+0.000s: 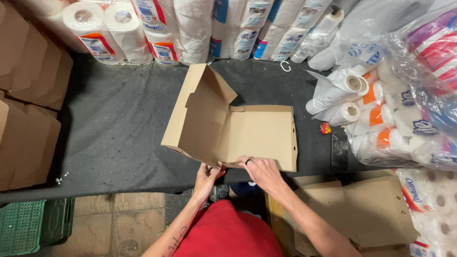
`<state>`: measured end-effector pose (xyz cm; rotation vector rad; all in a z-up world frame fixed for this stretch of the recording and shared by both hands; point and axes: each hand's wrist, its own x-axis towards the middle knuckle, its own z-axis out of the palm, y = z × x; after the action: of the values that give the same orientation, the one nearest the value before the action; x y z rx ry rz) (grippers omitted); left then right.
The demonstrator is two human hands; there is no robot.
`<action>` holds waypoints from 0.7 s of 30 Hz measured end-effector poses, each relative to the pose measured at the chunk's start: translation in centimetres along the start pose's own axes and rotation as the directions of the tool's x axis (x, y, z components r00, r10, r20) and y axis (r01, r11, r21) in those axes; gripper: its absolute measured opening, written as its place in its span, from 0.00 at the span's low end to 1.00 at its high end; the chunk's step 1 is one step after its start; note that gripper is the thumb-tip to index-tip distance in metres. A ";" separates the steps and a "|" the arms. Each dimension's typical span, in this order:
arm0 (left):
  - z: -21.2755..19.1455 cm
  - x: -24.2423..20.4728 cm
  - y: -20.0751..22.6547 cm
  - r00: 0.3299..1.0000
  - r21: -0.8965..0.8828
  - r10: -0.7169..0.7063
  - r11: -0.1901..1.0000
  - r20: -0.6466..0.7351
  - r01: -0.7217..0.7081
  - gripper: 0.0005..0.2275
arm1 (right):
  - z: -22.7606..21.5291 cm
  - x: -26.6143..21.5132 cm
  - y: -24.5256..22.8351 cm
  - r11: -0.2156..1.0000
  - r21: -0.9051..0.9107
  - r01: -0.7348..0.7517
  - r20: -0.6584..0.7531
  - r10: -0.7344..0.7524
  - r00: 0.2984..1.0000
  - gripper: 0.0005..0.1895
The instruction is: The person assembles flat-packed cardboard boxes on a table. They unfold the cardboard, fold the side flaps, and secure the box shape by hand, repeating the process for multiple units.
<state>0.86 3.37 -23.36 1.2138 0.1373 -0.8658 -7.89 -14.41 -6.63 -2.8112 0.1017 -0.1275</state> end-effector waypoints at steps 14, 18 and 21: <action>-1.8 -9.0 9.7 0.704 0.801 0.520 0.063 0.483 -0.596 0.12 | 4.4 4.0 2.4 0.743 -0.636 0.210 0.477 0.164 0.864 0.16; -6.2 -6.3 7.1 0.639 0.900 0.641 -0.376 0.424 -0.220 0.31 | 3.9 5.7 -1.7 0.950 -0.272 0.156 0.458 -0.015 0.889 0.08; -6.8 -6.7 7.3 0.611 0.889 0.656 -0.410 0.443 -0.204 0.34 | 3.4 7.1 -5.4 0.988 0.149 -0.049 0.390 -0.014 0.921 0.18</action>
<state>3.37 13.15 -16.88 2.6408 -1.0740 0.3997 -0.22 -8.83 -7.59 -2.6186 0.0217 0.4121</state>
